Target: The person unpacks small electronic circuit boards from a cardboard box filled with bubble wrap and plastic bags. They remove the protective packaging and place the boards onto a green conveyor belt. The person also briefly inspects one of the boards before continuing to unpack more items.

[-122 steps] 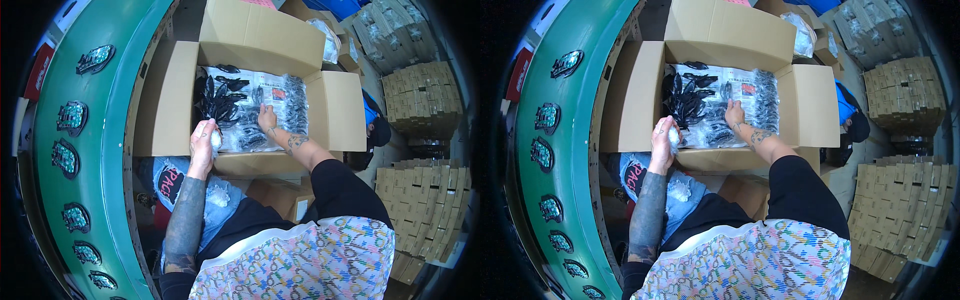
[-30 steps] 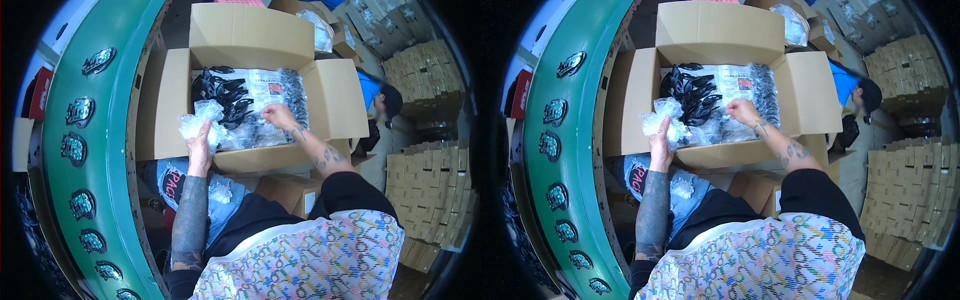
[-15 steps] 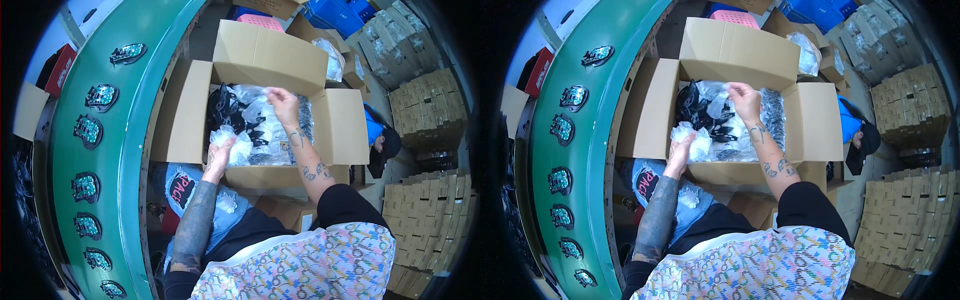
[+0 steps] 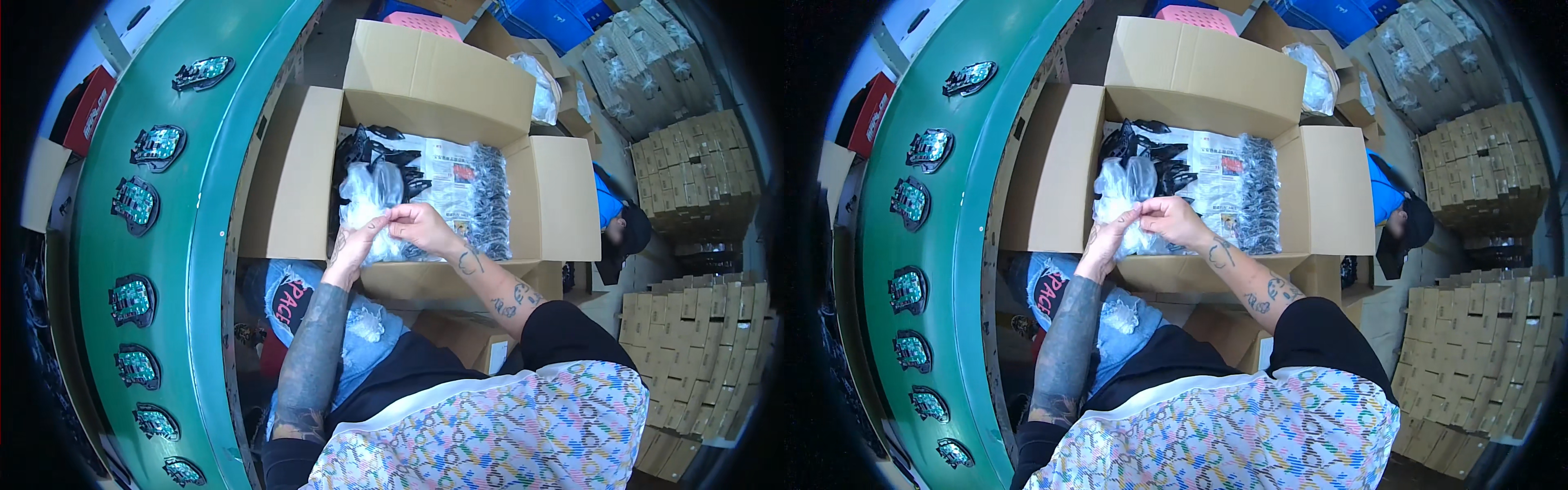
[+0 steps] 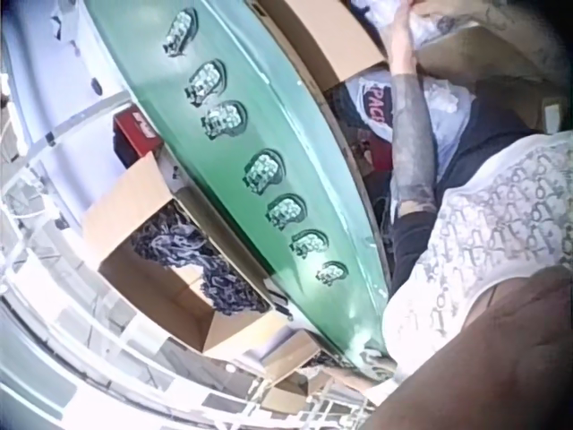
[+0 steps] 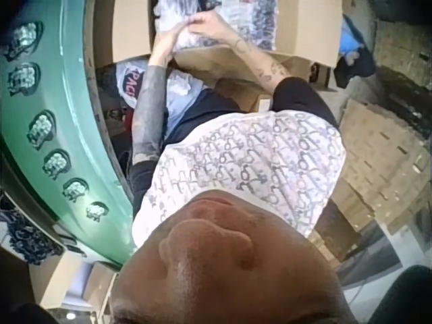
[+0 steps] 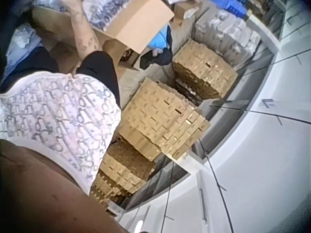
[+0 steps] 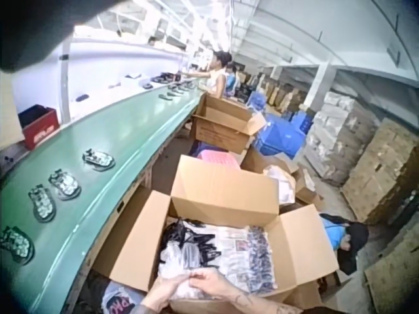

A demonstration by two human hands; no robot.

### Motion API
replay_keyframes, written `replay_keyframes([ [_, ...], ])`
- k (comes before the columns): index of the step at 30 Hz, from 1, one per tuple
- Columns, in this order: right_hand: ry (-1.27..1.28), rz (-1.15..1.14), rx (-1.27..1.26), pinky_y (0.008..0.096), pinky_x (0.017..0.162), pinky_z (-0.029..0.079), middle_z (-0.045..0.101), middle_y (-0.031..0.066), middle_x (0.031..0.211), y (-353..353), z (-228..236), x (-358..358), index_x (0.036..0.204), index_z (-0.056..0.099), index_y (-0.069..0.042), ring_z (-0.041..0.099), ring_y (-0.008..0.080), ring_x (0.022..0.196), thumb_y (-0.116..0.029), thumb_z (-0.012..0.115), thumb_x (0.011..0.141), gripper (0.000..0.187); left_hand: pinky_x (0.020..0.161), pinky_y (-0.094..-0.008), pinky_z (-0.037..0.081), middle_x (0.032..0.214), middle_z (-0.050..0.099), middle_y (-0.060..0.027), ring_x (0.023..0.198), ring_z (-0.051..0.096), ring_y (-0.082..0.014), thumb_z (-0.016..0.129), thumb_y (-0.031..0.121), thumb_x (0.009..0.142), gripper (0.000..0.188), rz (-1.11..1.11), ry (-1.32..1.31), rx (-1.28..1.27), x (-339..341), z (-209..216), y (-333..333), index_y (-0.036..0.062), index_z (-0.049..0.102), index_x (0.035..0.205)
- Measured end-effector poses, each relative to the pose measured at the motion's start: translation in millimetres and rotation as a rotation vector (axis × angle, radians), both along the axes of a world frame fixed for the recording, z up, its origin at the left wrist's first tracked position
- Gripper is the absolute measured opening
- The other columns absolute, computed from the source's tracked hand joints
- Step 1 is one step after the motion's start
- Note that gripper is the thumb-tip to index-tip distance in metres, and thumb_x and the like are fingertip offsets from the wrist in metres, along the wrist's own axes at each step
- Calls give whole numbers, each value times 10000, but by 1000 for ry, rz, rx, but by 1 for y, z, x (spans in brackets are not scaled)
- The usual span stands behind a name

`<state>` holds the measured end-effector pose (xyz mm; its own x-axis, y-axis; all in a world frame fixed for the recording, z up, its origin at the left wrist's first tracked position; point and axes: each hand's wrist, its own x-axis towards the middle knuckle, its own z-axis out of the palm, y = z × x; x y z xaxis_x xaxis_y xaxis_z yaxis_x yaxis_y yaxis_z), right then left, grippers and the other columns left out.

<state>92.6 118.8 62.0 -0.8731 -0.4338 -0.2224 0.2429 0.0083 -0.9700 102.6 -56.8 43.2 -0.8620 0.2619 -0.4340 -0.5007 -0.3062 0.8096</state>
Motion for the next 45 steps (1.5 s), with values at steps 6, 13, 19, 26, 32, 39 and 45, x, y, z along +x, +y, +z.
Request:
replay_keyframes([
  [6, 20, 123, -23, 227, 705, 500, 662, 25, 981, 27, 3, -9, 1100, 641, -22, 606, 68, 845, -74, 631, 873, 233, 871, -340, 473, 1043, 644, -92, 983, 604, -180, 681, 247, 853, 425, 132, -86, 48, 2, -3, 0, -4, 568, 1177],
  [13, 16, 577, 1259, 291, 688, 531, 696, 69, 954, 111, -75, -12, 1058, 669, -78, 662, 180, 824, -144, 688, 740, 326, 742, -373, 517, 869, 682, -161, 831, 656, -320, 668, 293, 759, 278, -252, 711, -1060, -5, 3, -8, 44, 694, 881],
  [19, -230, 409, 834, 261, 618, 530, 692, 58, 802, 130, -109, -10, 931, 662, -17, 649, 126, 708, -27, 630, 782, 153, 738, -429, 517, 837, 672, -192, 831, 653, -353, 644, 253, 767, 242, -278, 548, -996, -14, 20, 2, 40, 686, 874],
  [26, -119, 277, 532, 259, 626, 520, 643, 24, 772, 110, -38, -26, 909, 638, -35, 621, 98, 699, -193, 660, 867, 165, 847, -322, 467, 1075, 643, -78, 978, 591, -184, 690, 267, 821, 389, 268, 87, -178, 2, 14, -4, -7, 622, 1090],
  [32, -109, 67, 115, 238, 634, 485, 622, 10, 785, 83, -4, -40, 940, 613, -35, 576, 77, 692, -199, 599, 918, 166, 860, -330, 464, 1088, 631, -90, 990, 585, -185, 700, 242, 807, 413, 231, -25, -38, 2, -10, -9, -3, 603, 1125],
  [39, -3, -238, 142, 208, 607, 433, 591, -28, 790, 56, -7, -57, 949, 617, -81, 532, 60, 697, -201, 602, 907, 129, 826, -343, 495, 1069, 636, -103, 949, 609, -206, 662, 128, 782, 387, 228, 86, -218, 7, -23, -6, -17, 594, 1134],
  [45, 382, -218, 40, 245, 700, 456, 600, 38, 1075, 27, 5, -39, 991, 586, -40, 540, 76, 835, -112, 525, 933, 111, 810, -336, 515, 1060, 625, -100, 941, 616, -197, 626, 133, 844, 404, 123, -47, 47, 3, -23, -4, 8, 514, 1212],
])
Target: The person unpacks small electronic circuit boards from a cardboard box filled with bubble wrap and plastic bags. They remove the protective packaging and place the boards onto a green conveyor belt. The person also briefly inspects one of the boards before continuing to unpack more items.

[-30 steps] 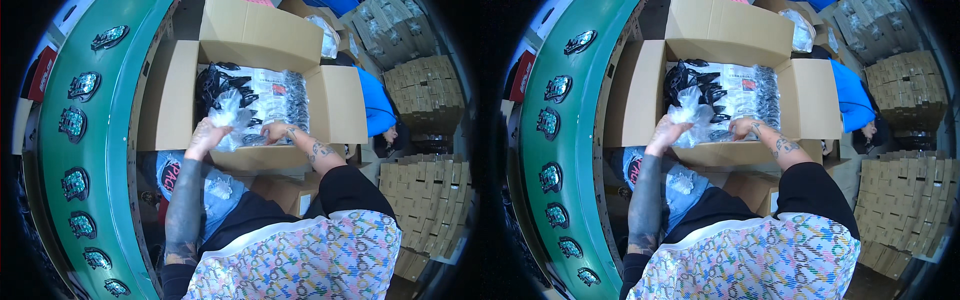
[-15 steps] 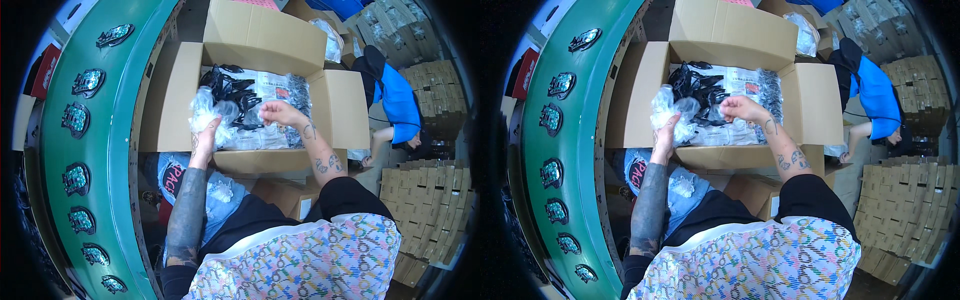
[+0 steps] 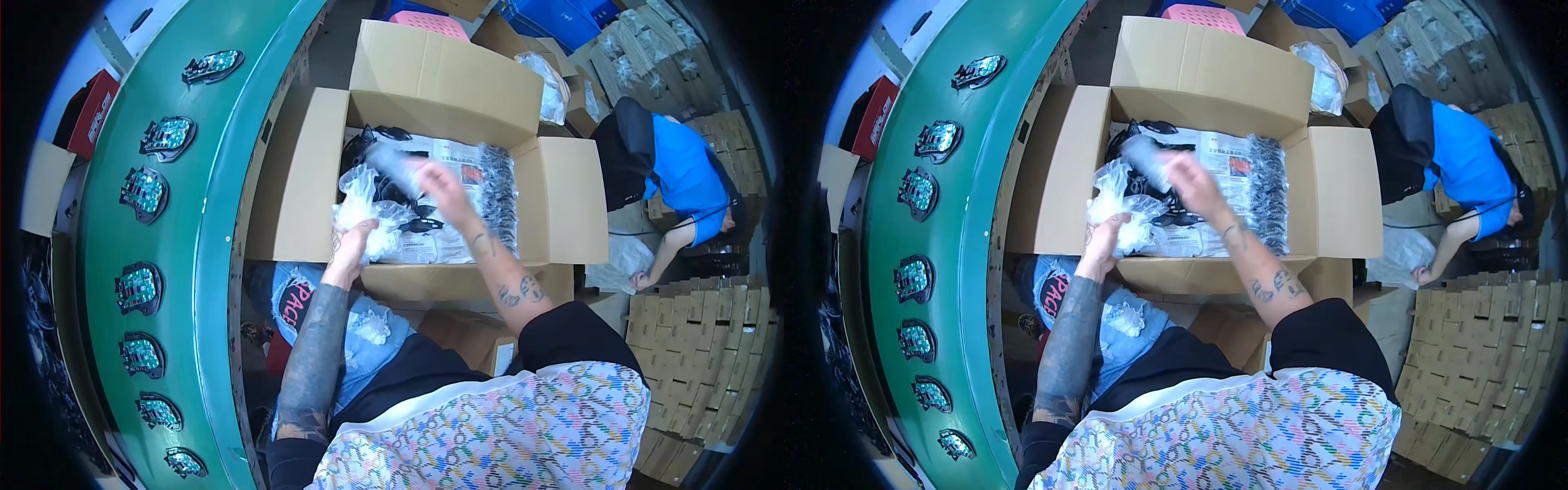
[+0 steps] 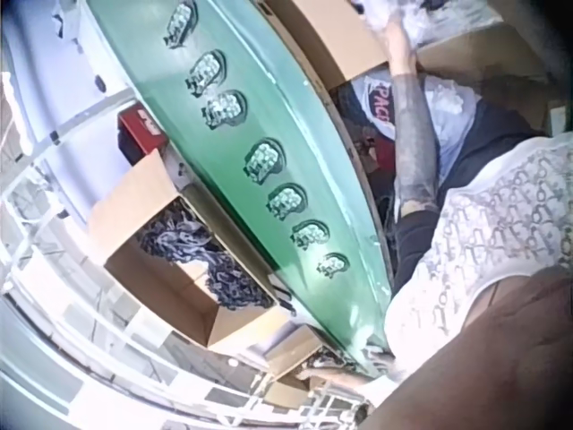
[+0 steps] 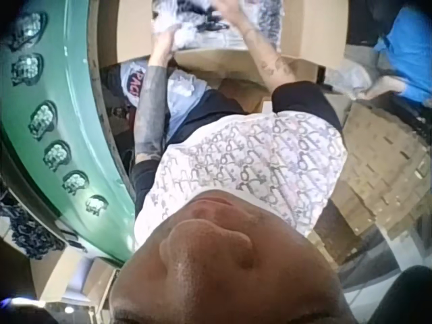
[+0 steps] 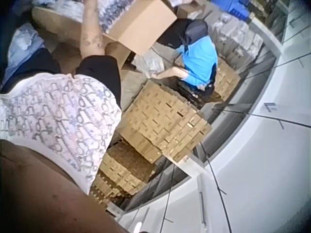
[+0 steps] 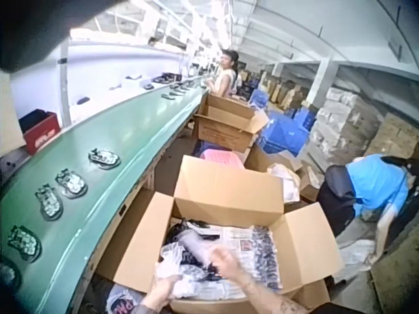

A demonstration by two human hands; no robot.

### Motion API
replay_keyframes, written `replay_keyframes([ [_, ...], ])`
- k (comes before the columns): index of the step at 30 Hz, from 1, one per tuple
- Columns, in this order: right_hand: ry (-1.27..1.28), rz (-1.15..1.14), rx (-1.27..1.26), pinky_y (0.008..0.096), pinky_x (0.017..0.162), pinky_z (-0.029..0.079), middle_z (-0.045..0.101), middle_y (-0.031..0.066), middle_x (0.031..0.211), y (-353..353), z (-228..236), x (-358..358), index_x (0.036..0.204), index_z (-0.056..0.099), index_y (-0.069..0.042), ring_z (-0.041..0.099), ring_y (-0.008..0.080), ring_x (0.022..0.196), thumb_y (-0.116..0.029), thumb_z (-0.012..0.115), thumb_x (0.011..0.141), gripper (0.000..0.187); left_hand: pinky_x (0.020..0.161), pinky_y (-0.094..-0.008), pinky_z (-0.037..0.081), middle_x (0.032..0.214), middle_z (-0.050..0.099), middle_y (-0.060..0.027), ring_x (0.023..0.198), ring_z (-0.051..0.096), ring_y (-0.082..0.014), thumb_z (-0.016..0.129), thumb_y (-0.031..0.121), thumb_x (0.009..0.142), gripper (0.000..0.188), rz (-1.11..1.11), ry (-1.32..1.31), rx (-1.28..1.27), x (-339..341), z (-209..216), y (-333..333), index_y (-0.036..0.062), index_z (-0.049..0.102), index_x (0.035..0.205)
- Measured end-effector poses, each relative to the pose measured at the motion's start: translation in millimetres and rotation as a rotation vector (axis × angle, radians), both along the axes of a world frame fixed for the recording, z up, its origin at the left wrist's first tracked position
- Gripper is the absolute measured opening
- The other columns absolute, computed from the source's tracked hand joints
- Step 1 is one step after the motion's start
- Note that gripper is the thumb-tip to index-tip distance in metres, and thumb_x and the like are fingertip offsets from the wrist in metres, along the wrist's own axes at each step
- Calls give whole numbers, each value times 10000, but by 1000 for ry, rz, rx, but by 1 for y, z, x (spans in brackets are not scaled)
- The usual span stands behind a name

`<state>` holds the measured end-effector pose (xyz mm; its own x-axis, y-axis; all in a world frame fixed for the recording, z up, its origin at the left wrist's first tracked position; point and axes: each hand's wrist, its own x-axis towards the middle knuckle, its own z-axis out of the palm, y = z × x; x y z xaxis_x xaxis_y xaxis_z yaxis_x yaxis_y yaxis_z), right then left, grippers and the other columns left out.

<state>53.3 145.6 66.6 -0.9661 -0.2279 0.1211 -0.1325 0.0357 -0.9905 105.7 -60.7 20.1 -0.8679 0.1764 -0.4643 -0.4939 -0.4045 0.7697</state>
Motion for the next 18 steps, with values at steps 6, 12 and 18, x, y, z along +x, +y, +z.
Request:
replay_keyframes([
  [6, 193, 38, 446, 310, 748, 474, 581, 97, 932, -52, -6, 51, 981, 551, -31, 576, 188, 860, -84, 615, 829, 174, 709, -318, 543, 995, 635, -63, 850, 641, -154, 586, 350, 925, 373, 41, 96, 174, 6, 24, -1, 50, 559, 1147],
  [12, 736, -29, 518, 453, 953, 404, 509, 194, 1194, -48, 23, 60, 1119, 549, -61, 511, 380, 1093, -308, 715, 761, 466, 579, -283, 526, 844, 638, -39, 697, 628, -132, 492, 513, 927, 482, 181, 69, 44, 0, 36, 10, 52, 598, 1018],
  [18, 341, -625, 877, 456, 949, 408, 511, 242, 1201, 105, -87, -54, 1169, 532, -9, 492, 406, 1107, -266, 607, 849, 417, 506, -292, 519, 721, 626, -49, 570, 613, -160, 334, 670, 905, 685, 211, -84, 201, -1, 29, 2, 47, 618, 894],
])
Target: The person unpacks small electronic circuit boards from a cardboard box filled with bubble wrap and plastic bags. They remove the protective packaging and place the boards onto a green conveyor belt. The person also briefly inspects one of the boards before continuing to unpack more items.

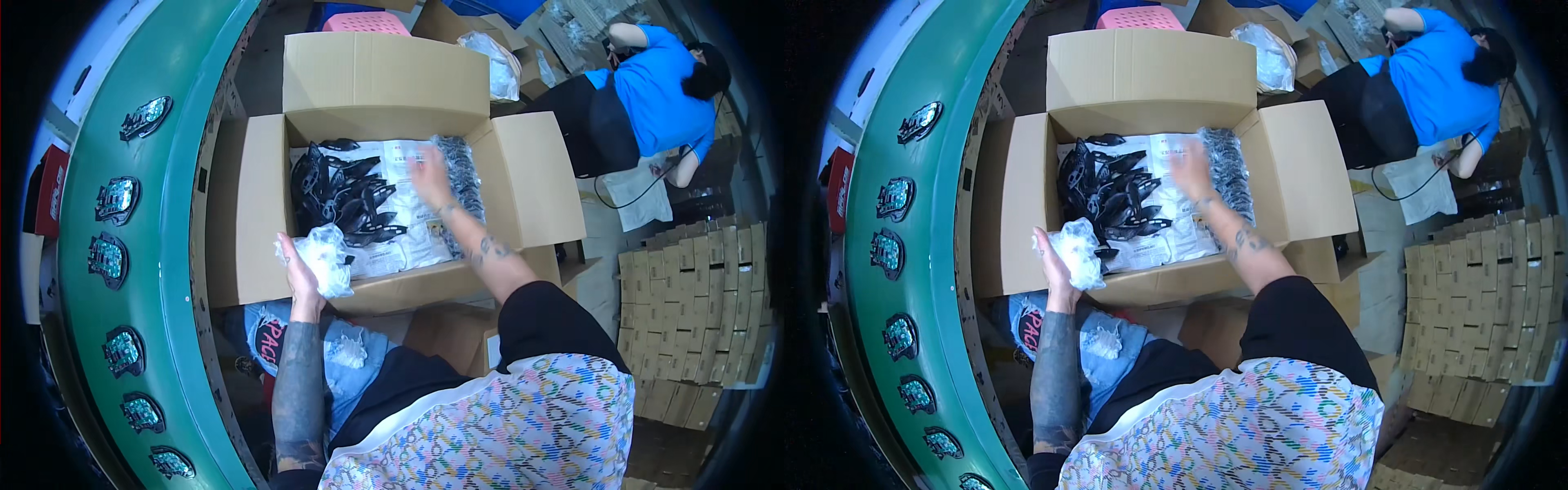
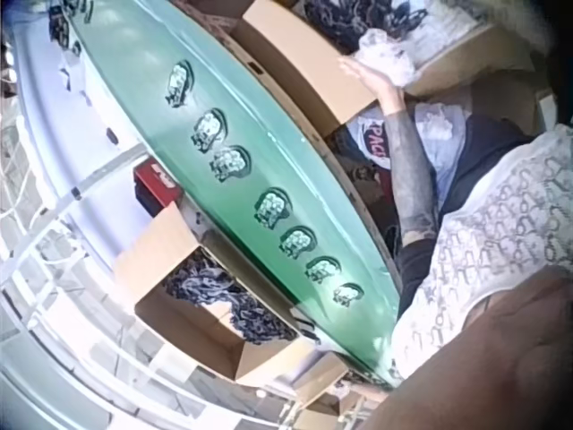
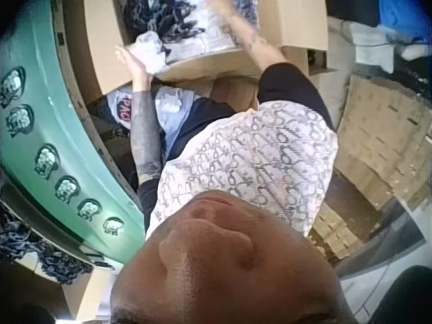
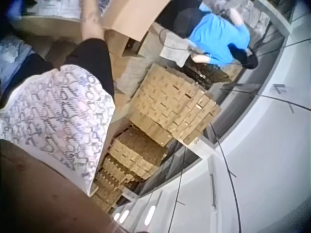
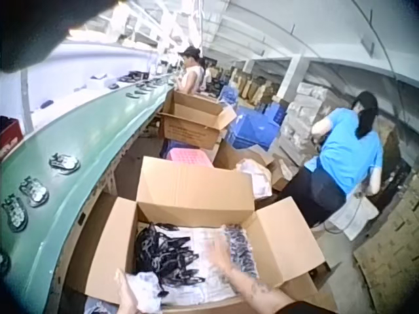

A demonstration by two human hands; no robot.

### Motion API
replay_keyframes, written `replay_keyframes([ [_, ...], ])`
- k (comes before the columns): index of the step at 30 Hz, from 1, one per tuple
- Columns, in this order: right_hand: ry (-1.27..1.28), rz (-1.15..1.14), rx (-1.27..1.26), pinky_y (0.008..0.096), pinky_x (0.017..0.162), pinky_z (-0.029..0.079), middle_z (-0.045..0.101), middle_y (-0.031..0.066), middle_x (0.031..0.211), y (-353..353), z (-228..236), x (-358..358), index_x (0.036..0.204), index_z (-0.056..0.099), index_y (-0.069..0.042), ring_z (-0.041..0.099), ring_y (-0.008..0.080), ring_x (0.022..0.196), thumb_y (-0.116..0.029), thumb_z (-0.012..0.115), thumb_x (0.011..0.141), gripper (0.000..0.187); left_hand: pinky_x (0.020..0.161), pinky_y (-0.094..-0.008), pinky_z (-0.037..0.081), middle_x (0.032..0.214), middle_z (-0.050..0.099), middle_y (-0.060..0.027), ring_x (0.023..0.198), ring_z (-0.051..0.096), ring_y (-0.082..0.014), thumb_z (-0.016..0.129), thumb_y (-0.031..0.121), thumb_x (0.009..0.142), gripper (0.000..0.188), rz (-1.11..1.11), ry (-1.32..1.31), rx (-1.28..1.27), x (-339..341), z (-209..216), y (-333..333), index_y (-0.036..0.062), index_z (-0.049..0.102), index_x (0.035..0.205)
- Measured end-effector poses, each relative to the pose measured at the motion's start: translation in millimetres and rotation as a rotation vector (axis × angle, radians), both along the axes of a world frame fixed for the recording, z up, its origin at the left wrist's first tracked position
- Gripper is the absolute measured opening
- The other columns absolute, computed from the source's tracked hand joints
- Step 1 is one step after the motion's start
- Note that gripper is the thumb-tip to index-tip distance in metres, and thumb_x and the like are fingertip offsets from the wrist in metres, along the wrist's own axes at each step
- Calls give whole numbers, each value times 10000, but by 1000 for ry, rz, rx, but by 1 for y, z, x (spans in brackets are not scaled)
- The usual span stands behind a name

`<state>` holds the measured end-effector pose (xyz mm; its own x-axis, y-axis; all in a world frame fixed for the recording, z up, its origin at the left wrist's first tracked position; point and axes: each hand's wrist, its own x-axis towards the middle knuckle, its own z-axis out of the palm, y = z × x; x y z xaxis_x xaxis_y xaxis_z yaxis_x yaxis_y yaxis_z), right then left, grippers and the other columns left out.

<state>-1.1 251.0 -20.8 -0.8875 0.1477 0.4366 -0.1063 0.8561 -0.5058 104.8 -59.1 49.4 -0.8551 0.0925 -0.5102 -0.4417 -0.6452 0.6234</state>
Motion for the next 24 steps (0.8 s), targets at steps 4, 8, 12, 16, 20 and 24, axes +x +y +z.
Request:
replay_keyframes([
  [4, -242, -348, 259, 458, 1015, 363, 480, 264, 1277, 128, -31, -33, 1260, 496, -10, 437, 415, 1201, -373, 503, 906, 507, 660, -305, 531, 868, 640, -81, 739, 637, -165, 388, 623, 920, 636, 10, 12, -182, 1, -35, 6, 27, 583, 1025],
  [8, -312, -227, 238, 442, 1066, 320, 423, 260, 1359, 128, -44, -43, 1303, 484, -45, 386, 419, 1262, -417, 473, 915, 538, 692, -300, 520, 885, 633, -87, 763, 629, -165, 376, 626, 923, 642, 19, -31, -214, 10, -38, -9, 25, 582, 1010],
  [12, -270, -283, 213, 456, 1043, 343, 423, 230, 1370, 106, -55, -39, 1302, 515, -159, 398, 411, 1254, -458, 491, 898, 503, 703, -294, 522, 897, 638, -88, 786, 634, -164, 377, 618, 927, 644, -17, -28, -127, 16, -41, -17, 17, 584, 1029],
  [16, -118, -166, 132, 475, 1009, 369, 438, 217, 1355, 106, -62, -31, 1250, 562, -199, 426, 415, 1214, -463, 552, 866, 467, 702, -302, 530, 924, 645, -93, 798, 645, -172, 382, 618, 924, 653, -25, -56, -117, 11, -30, -8, 7, 583, 1041],
  [20, -156, -82, 228, 470, 990, 386, 460, 224, 1321, 62, -63, -27, 1224, 578, -176, 447, 412, 1191, -431, 572, 867, 438, 713, -311, 540, 951, 655, -101, 805, 661, -191, 381, 633, 915, 680, -76, -40, -68, 9, -19, -13, 2, 583, 1068],
  [24, 39, -207, 77, 445, 935, 427, 562, 221, 1197, 74, -55, -40, 1188, 597, -157, 532, 394, 1096, -435, 536, 892, 410, 681, -313, 544, 930, 658, -96, 777, 661, -189, 376, 631, 916, 681, -20, -62, -105, 7, -25, -13, 3, 577, 1085],
])
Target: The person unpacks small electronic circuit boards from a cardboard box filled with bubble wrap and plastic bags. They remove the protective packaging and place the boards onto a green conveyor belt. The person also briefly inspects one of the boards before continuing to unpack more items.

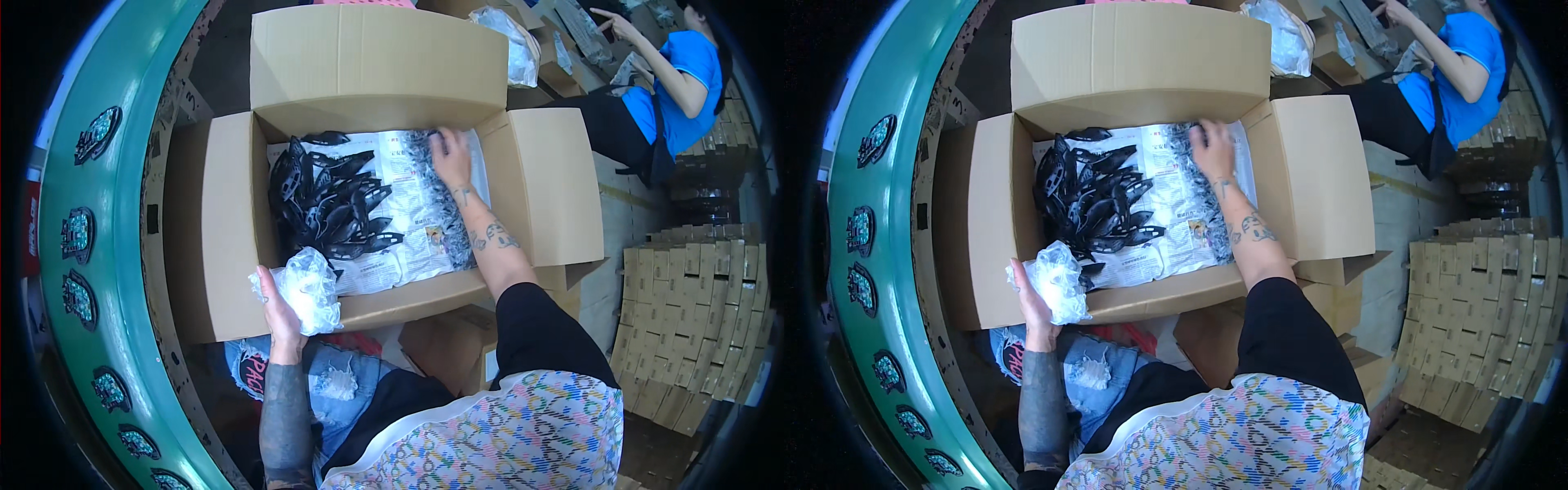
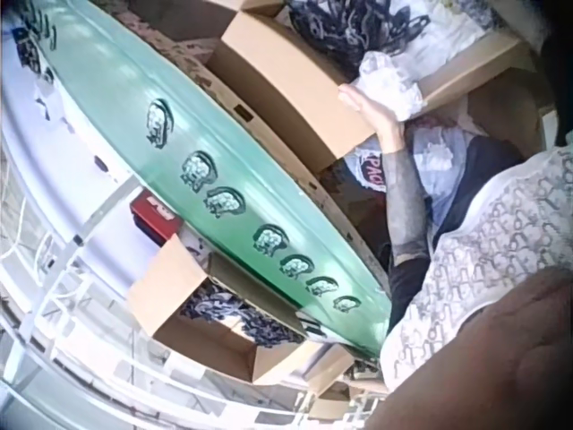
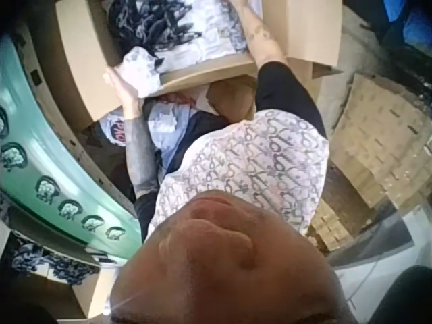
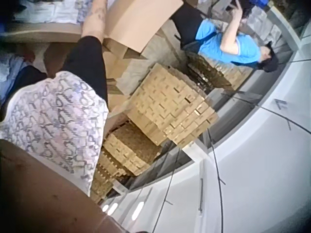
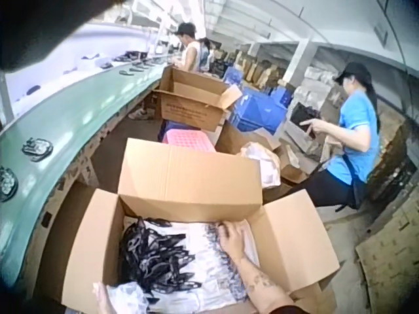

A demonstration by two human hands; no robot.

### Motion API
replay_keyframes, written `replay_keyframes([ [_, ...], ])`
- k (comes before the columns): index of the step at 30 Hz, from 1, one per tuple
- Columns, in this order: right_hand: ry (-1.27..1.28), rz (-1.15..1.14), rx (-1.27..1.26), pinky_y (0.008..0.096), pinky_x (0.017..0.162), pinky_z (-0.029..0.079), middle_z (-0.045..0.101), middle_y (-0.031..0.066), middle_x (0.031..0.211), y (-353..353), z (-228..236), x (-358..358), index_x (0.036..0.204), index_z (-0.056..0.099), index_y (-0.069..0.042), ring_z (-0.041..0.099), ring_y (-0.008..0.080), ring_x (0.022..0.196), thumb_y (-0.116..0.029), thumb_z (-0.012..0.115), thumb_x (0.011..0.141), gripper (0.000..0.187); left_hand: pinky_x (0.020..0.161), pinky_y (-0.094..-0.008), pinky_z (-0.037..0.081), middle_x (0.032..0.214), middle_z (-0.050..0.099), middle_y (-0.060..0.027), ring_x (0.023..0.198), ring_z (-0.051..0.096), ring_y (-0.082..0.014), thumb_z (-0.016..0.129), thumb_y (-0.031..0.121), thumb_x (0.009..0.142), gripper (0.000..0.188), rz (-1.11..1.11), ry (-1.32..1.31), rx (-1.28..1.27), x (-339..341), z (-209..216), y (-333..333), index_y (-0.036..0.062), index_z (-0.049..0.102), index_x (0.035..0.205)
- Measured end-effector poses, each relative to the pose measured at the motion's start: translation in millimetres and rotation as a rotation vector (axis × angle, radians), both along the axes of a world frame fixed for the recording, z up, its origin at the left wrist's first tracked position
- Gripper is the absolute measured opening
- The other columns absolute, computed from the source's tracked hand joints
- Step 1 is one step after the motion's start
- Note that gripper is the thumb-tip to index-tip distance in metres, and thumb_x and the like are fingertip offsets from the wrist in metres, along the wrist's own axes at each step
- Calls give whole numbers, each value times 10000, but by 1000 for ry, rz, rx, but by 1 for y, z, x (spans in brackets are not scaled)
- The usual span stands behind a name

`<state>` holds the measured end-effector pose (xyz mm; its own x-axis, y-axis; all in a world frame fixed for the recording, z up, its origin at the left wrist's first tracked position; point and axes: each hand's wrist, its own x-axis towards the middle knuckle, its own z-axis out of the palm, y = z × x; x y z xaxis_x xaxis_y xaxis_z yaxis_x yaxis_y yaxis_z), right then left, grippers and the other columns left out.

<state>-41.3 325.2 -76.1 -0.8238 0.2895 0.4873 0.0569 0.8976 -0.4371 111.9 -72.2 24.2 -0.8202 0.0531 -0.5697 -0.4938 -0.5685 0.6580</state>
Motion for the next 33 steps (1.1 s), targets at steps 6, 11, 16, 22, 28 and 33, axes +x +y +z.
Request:
replay_keyframes([
  [6, -395, -175, -296, 414, 877, 464, 655, 183, 1053, 39, 5, -17, 1101, 629, -121, 607, 349, 1003, -505, 434, 923, 466, 661, -317, 550, 927, 658, -100, 763, 661, -189, 368, 633, 917, 691, 14, 19, -3, 0, 6, 4, -1, 564, 1112],
  [11, -475, -82, -312, 402, 863, 470, 666, 179, 1021, 23, -3, -27, 1090, 631, -112, 626, 320, 995, -536, 458, 907, 494, 717, -311, 547, 963, 649, -113, 819, 661, -191, 373, 630, 919, 699, -1, 24, -10, 5, 4, -3, -14, 555, 1118],
  [16, -412, 19, -371, 410, 831, 479, 677, 175, 959, 48, -29, -38, 1061, 633, -92, 639, 322, 952, -546, 491, 890, 505, 706, -308, 548, 946, 646, -100, 814, 658, -180, 365, 631, 921, 691, 31, 22, -77, 2, 13, 5, -7, 562, 1097],
  [22, -402, -168, -214, 410, 852, 474, 671, 190, 989, 20, -21, -37, 1128, 608, -92, 630, 354, 970, -527, 479, 906, 504, 720, -295, 534, 949, 647, -89, 825, 648, -162, 363, 619, 929, 675, -15, 30, -11, 5, -2, 1, -5, 567, 1088],
  [28, -622, -323, -220, 445, 996, 387, 574, 255, 1199, -23, 13, -28, 1298, 503, -152, 507, 454, 1149, -638, 336, 888, 657, 722, -282, 523, 947, 647, -82, 815, 640, -151, 362, 616, 933, 669, -1, 20, 1, 6, -3, 1, 0, 578, 1084],
  [33, -505, -309, -311, 439, 993, 391, 587, 261, 1171, -22, 1, -34, 1253, 539, -86, 519, 448, 1135, -632, 352, 886, 683, 713, -286, 524, 934, 649, -78, 795, 638, -147, 365, 622, 928, 676, -1, 7, -20, 5, -3, 4, 1, 590, 1068],
])
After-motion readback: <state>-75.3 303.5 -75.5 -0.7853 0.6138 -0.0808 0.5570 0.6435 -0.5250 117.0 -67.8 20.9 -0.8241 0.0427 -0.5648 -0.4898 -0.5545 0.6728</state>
